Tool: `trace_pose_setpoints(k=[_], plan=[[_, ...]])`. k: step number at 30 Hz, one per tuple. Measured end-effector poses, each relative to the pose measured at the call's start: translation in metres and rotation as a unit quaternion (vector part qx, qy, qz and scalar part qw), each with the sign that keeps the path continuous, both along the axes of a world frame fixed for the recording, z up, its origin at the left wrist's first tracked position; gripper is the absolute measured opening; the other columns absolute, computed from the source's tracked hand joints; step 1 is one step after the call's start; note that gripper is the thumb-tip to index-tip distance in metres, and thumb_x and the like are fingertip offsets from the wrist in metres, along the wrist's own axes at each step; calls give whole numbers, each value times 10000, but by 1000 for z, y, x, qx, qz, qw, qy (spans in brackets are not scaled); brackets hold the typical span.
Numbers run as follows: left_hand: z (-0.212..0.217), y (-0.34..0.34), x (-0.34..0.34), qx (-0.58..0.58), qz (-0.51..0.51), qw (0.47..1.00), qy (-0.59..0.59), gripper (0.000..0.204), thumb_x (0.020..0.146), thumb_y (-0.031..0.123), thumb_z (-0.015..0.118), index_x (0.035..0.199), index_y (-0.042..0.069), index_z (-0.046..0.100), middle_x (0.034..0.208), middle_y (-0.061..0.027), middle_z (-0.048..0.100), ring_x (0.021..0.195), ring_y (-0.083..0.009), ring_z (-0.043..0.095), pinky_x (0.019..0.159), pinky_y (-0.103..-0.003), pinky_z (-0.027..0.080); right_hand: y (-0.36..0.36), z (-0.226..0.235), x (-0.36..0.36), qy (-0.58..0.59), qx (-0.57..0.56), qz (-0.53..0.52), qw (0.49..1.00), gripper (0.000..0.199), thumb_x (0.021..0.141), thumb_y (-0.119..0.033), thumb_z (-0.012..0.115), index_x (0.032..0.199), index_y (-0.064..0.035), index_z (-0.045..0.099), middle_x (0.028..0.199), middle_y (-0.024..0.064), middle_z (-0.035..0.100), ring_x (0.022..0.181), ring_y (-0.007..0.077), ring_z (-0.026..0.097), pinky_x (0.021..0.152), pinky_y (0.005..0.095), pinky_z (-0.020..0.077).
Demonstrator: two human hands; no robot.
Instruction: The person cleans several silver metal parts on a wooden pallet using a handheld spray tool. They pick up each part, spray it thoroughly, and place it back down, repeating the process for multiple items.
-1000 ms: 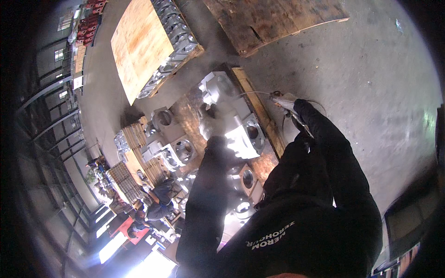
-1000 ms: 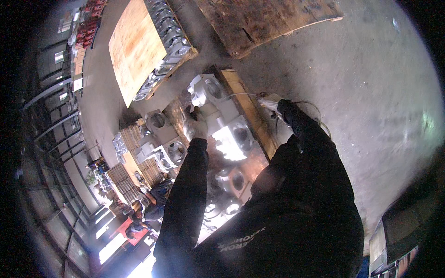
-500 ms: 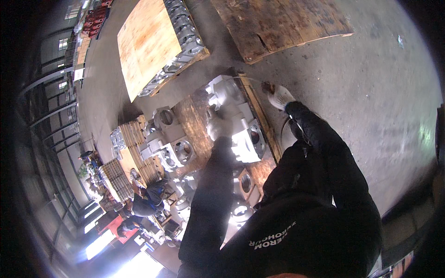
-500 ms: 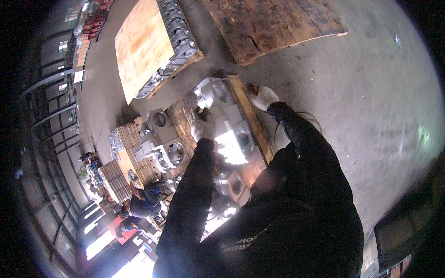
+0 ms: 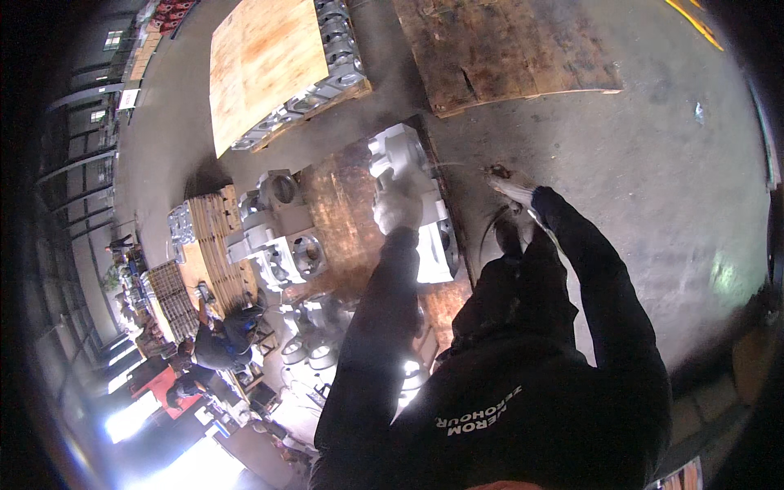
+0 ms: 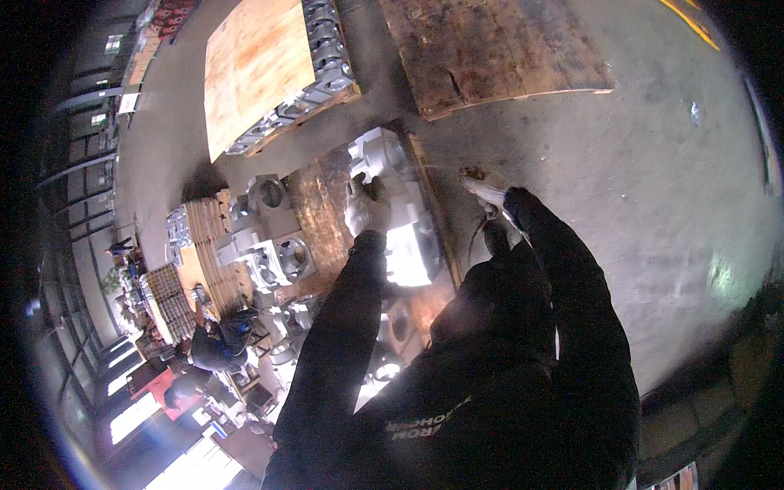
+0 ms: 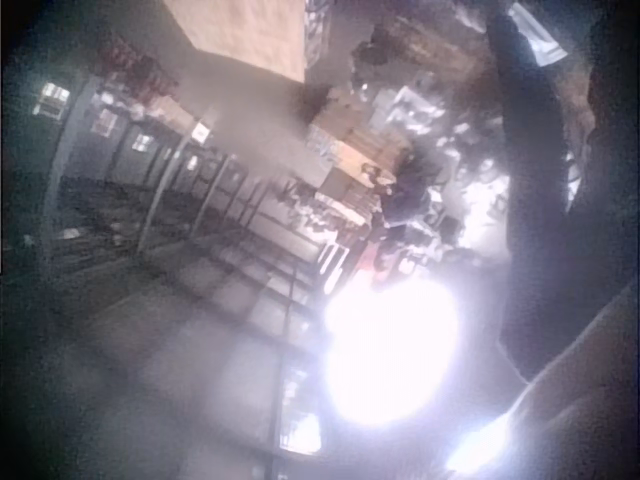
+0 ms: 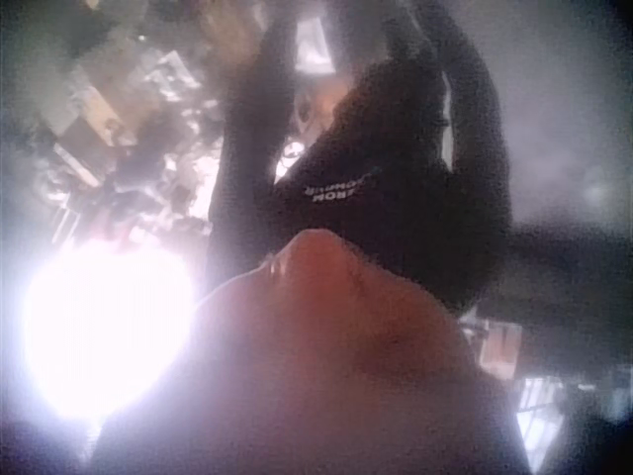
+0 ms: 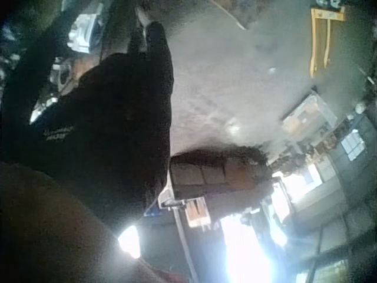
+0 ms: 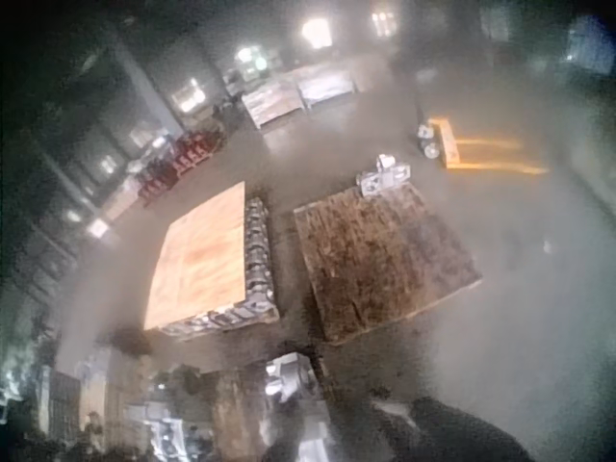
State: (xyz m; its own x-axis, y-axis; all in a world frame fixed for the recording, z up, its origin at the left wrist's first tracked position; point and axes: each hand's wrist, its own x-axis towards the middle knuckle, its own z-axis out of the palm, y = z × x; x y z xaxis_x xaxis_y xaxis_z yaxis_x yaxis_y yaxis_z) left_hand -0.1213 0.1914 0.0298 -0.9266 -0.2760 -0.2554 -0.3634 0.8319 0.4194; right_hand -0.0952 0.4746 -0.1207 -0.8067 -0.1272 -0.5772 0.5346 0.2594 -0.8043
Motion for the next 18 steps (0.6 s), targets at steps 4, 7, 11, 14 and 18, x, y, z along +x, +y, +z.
trace_pose_setpoints(k=[4,7,11,14,18], plan=[[0,-14,12,-12,25,1000,3,538,899,413,617,1340,136,482,1263,-173,597,1145,-373,608,917,-497,511,25,60,6,-159,-93,-89,979,477,920,-545,647,690,-171,460,555,-58,383,409,71,367,383,268,316],[28,-12,11,-24,43,998,-37,535,907,420,606,1342,134,482,1308,-161,571,1161,-373,595,936,-498,500,10,124,6,-175,-26,-42,983,446,947,-516,625,710,-169,477,556,-64,384,411,76,347,388,282,298],[9,-6,5,-65,25,997,-38,525,910,435,601,1326,135,488,1331,-134,559,1141,-374,602,945,-494,495,25,61,4,-172,-50,-49,983,416,937,-524,633,780,-158,511,573,-57,433,438,80,399,410,286,325],[15,-9,6,-81,31,995,-52,506,917,434,594,1311,132,499,1318,-131,566,1132,-372,606,945,-492,493,2,72,-16,-189,-69,-110,973,337,951,-446,637,875,-122,579,654,-33,501,501,89,465,431,278,373],[17,-3,3,-46,18,999,-22,459,939,422,563,1285,122,524,1286,-137,585,1122,-379,609,952,-496,486,-8,43,-32,-147,-104,-100,979,302,960,-393,631,873,-110,574,651,-22,504,501,90,485,421,275,378]])
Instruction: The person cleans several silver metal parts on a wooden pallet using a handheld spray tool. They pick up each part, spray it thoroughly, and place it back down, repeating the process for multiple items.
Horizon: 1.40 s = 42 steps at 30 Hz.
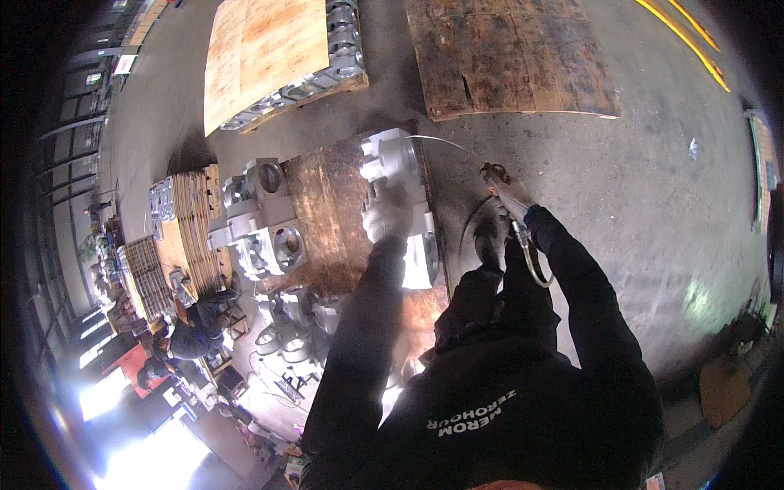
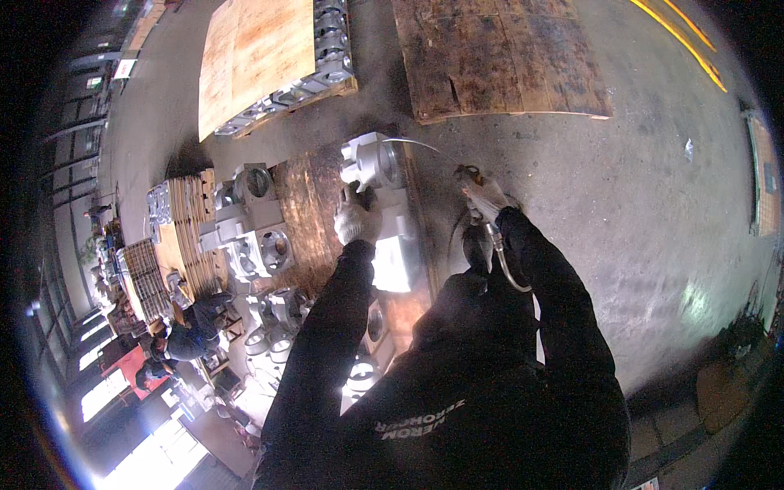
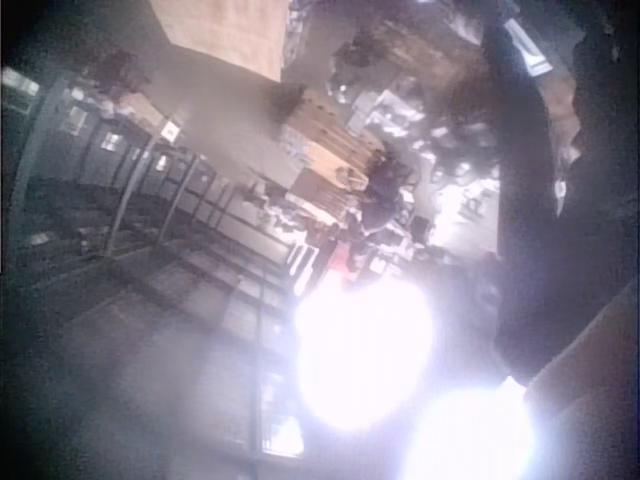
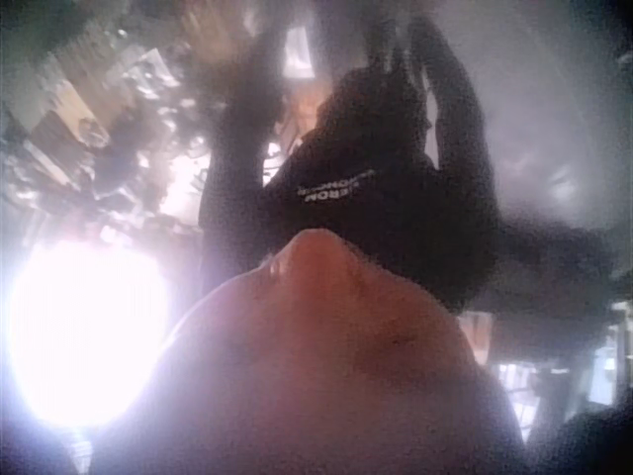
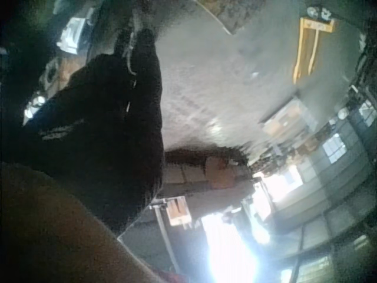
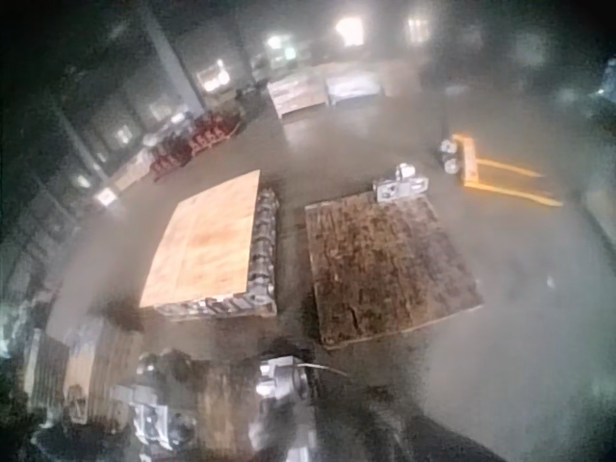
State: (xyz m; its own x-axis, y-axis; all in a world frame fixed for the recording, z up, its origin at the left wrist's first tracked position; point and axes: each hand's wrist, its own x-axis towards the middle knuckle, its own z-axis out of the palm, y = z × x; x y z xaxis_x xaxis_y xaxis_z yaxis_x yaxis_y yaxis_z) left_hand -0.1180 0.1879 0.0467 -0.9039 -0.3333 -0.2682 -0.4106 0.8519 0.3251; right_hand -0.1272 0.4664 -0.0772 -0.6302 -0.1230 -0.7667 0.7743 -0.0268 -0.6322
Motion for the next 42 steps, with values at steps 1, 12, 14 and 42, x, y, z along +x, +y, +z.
trace_pose_setpoints(k=[1,12,14,42], plan=[[-2,4,-3,0,-8,1000,9,450,943,418,555,1279,119,529,1277,-140,590,1122,-380,609,954,-498,485,-3,-8,-3,23,12,-6,1000,302,965,-390,623,864,-111,568,640,-24,497,492,89,481,418,273,374],[-13,-1,2,-59,-39,996,62,469,952,410,515,1280,75,534,1220,-196,609,1143,-383,595,980,-501,472,-19,-20,-20,26,-2,31,999,344,946,-412,625,808,-96,611,719,20,600,553,136,546,458,320,397],[2,6,0,-32,-8,999,13,463,951,402,514,1275,72,541,1220,-193,610,1137,-383,595,975,-498,475,-12,-25,-27,-97,-103,38,989,328,952,-390,617,836,-85,642,741,24,624,587,132,566,484,311,409],[-9,4,3,-55,-43,994,87,302,933,284,579,1154,81,606,1108,-163,648,997,-401,635,848,-472,519,3,-72,-42,-111,-54,81,989,405,953,-529,587,848,-138,585,673,-22,524,574,118,513,508,291,426]])
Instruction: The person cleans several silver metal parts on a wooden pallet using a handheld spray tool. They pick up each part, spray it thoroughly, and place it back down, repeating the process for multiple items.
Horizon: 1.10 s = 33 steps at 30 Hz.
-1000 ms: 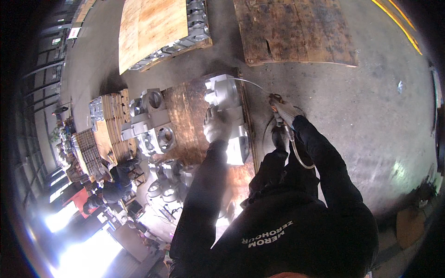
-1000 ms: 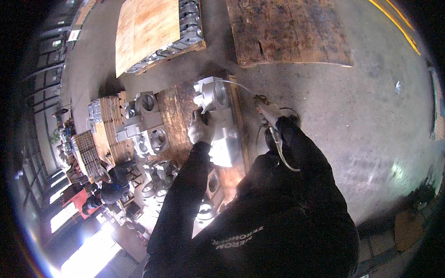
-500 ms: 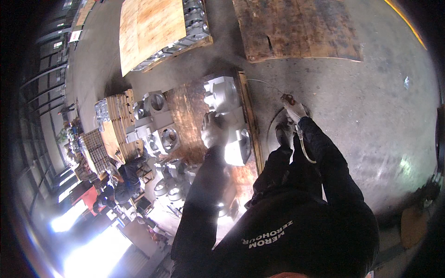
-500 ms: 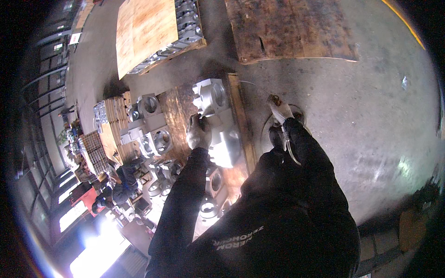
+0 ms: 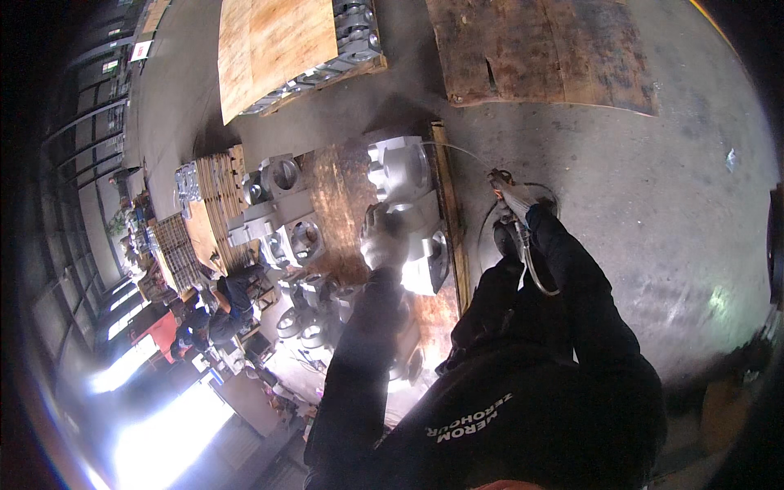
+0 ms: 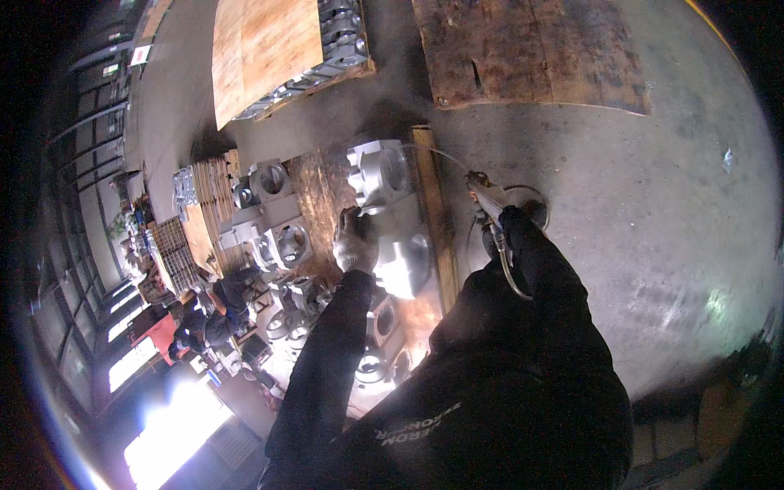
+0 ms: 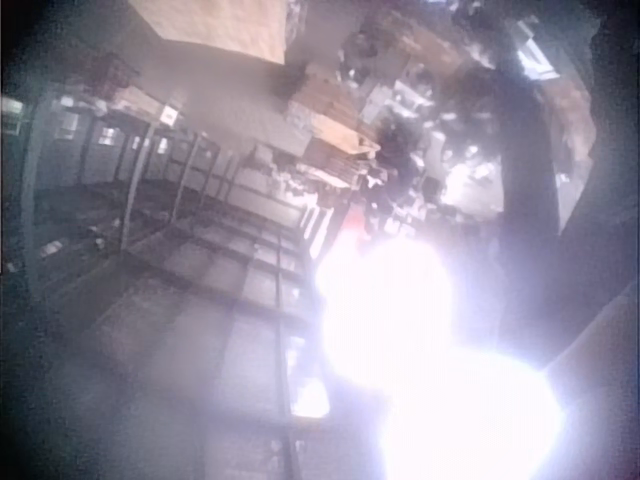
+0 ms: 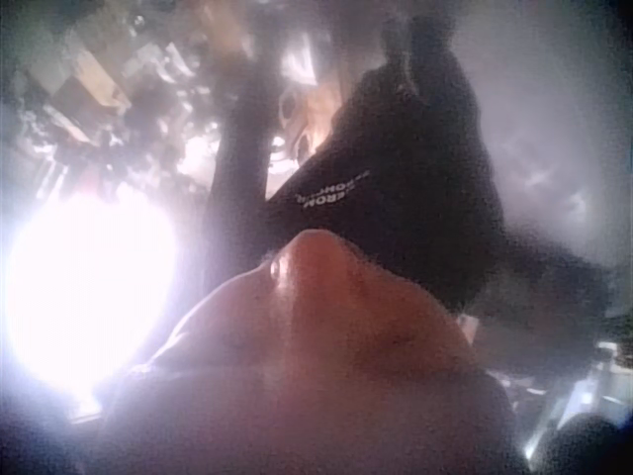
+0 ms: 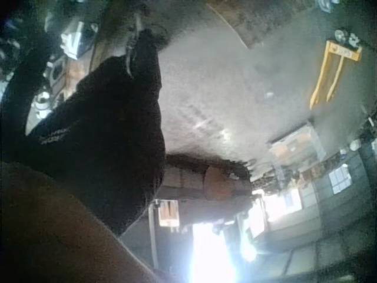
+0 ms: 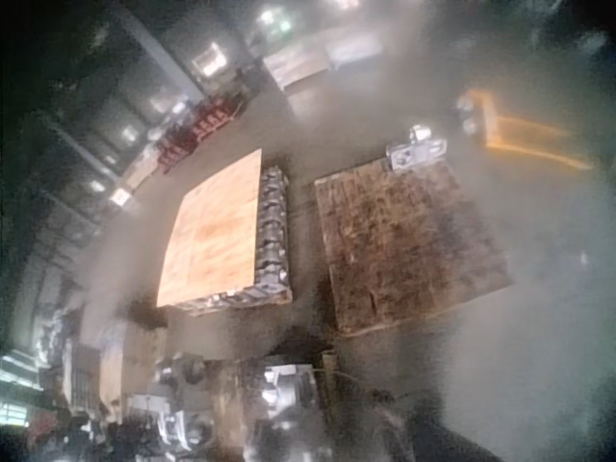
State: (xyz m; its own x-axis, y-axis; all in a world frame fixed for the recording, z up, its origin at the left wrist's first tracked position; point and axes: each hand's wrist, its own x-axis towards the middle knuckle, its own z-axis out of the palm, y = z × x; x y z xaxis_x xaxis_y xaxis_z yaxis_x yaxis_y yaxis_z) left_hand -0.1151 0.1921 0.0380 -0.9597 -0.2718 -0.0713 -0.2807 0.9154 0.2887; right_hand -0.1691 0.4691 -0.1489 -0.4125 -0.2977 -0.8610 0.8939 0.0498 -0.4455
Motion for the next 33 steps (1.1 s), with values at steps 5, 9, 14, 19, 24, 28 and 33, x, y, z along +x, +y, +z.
trace_pose_setpoints(k=[5,9,14,19,24,28,33], plan=[[10,8,-4,20,33,998,-58,321,937,271,547,1224,130,571,1231,-135,607,1054,-351,634,843,-462,538,-17,4,-19,-60,-30,2,998,457,934,-567,607,829,-123,572,648,-24,491,528,121,478,470,295,393],[-1,-2,-1,-14,-28,1000,-1,309,941,256,551,1219,123,569,1192,-146,616,1020,-364,641,832,-464,538,-7,-31,-24,-13,-24,-2,1000,461,926,-566,620,816,-121,570,643,-11,485,507,125,461,455,320,396],[11,11,-2,21,37,998,-40,299,949,265,550,1208,116,567,1122,-158,627,991,-371,641,838,-469,535,-7,-12,-20,59,18,20,998,362,939,-452,652,877,-96,623,776,39,612,656,177,601,559,357,487],[5,0,4,-2,19,1000,-24,318,906,293,600,1160,104,588,1150,-157,627,1017,-401,629,846,-466,523,10,9,34,464,136,209,850,260,995,-183,519,1207,-69,616,1136,120,692,1077,336,654,861,400,536],[4,2,-6,-21,-35,999,-10,327,966,325,537,1222,122,557,1173,-169,635,971,-373,661,815,-484,536,-19,-11,8,488,231,218,813,306,1009,-249,520,1246,-77,611,1140,136,691,947,333,687,795,392,552],[0,-8,12,-30,1,999,-13,339,962,325,545,1224,110,556,1169,-156,635,992,-373,653,827,-489,531,-7,8,32,486,193,254,814,324,978,-361,583,1164,-113,676,1016,188,712,923,363,695,730,448,545],[-3,-2,-2,19,-11,1000,-11,347,961,324,540,1232,109,561,1204,-143,625,1036,-378,636,855,-491,523,13,-55,27,388,103,88,912,423,986,-404,565,1199,-42,621,1089,175,704,1036,322,681,818,420,539]])
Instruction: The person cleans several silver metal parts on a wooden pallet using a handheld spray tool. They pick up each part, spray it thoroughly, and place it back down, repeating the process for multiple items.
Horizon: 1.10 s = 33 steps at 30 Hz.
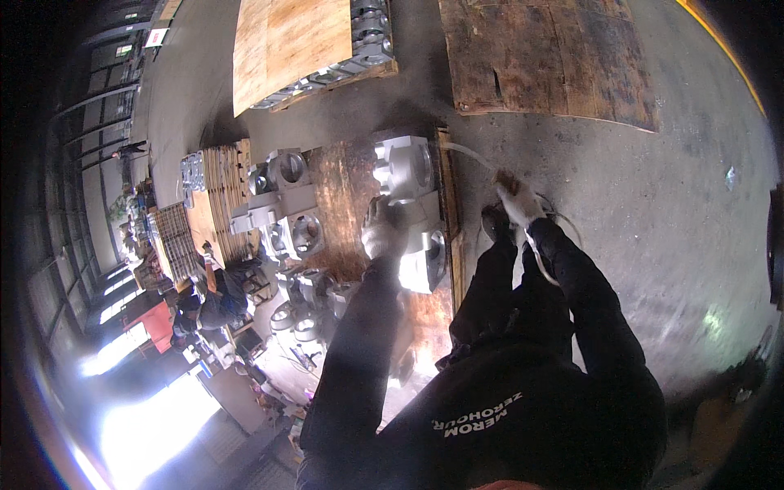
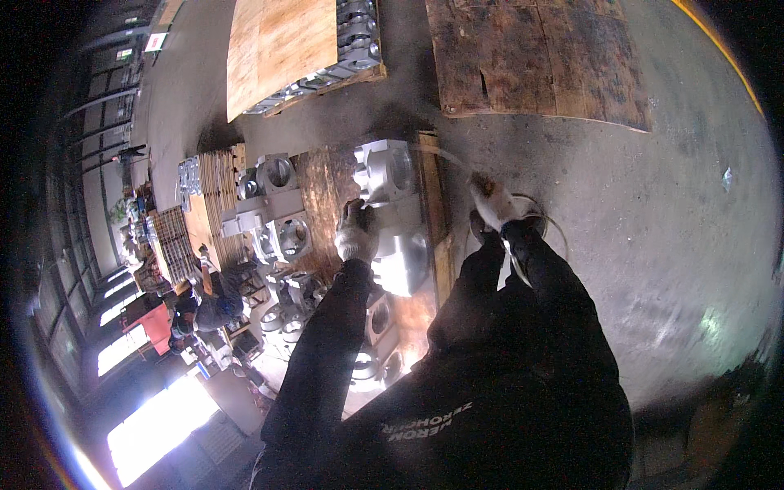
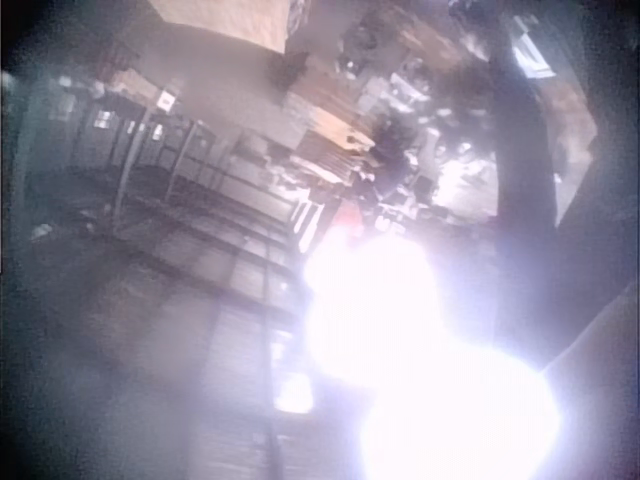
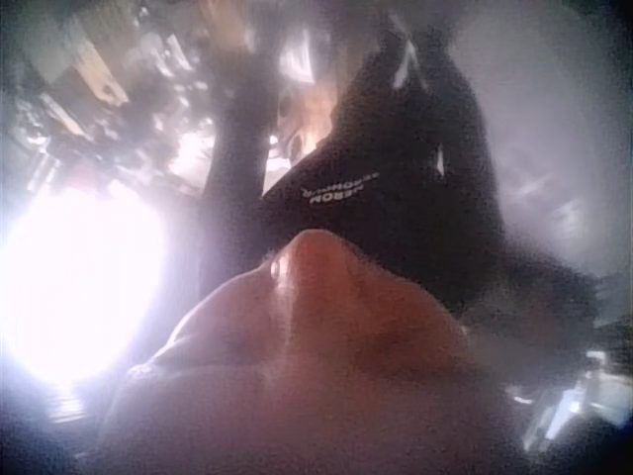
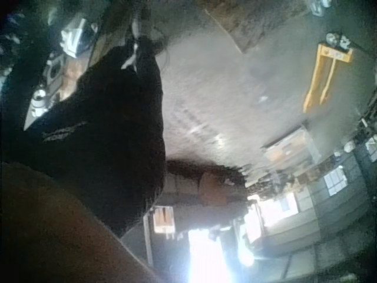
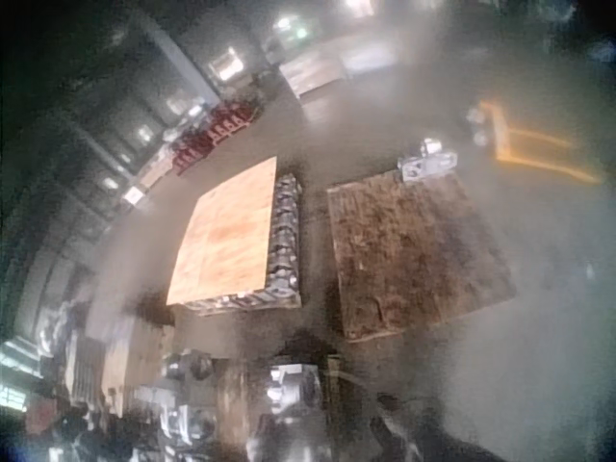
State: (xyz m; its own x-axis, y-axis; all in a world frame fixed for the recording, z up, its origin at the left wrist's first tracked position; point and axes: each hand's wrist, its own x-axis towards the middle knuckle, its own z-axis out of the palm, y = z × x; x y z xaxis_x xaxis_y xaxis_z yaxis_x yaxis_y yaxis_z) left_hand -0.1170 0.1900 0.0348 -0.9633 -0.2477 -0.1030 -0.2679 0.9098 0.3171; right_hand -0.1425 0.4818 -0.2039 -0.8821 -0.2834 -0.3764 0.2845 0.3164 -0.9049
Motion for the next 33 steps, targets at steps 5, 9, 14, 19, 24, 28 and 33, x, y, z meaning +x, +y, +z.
trace_pose_setpoints(k=[5,9,14,19,24,28,33], plan=[[-2,-7,10,-12,25,999,20,341,976,302,513,1254,111,558,1244,-134,613,1056,-373,636,877,-476,531,21,32,-6,-44,69,40,996,407,1027,-386,507,1129,-18,647,1093,180,711,1046,353,668,845,391,531],[6,-3,16,3,85,995,61,343,971,289,522,1253,96,561,1248,-126,625,1047,-322,655,906,-411,553,42,65,-8,-66,32,11,997,370,998,-374,574,1143,-44,660,1096,160,722,1046,308,683,864,370,525],[-19,29,56,27,310,909,275,514,948,371,628,1297,3,546,1279,-209,591,1212,-283,591,1011,-372,509,28,63,-8,92,37,37,994,328,1037,-283,503,1263,-73,612,1232,111,678,1158,260,637,996,339,484],[-17,21,91,347,390,853,-12,882,896,556,660,1473,-36,353,1230,-222,609,1061,-291,614,908,-424,515,-55,86,-8,38,-23,66,997,396,1054,-367,426,1268,-96,619,1179,123,692,1101,335,647,908,396,521],[-86,-10,126,87,150,981,82,943,884,684,583,1443,-52,395,1136,-218,669,951,-323,678,804,-426,562,-76,92,-26,152,78,140,975,362,1013,-418,503,1185,-146,669,1034,164,703,911,385,674,723,481,542],[-59,-70,92,505,381,760,147,760,931,625,549,1363,3,495,1153,-178,667,966,-334,676,809,-451,581,-70,114,-46,200,201,202,937,373,989,-454,539,1145,-151,691,911,181,705,793,386,683,655,474,541],[-32,-187,82,589,546,574,159,456,995,506,540,1197,104,616,1094,-84,679,956,-275,682,812,-426,604,-100,122,-53,253,191,162,934,409,956,-477,588,944,-71,641,736,203,661,660,386,662,576,490,519]])
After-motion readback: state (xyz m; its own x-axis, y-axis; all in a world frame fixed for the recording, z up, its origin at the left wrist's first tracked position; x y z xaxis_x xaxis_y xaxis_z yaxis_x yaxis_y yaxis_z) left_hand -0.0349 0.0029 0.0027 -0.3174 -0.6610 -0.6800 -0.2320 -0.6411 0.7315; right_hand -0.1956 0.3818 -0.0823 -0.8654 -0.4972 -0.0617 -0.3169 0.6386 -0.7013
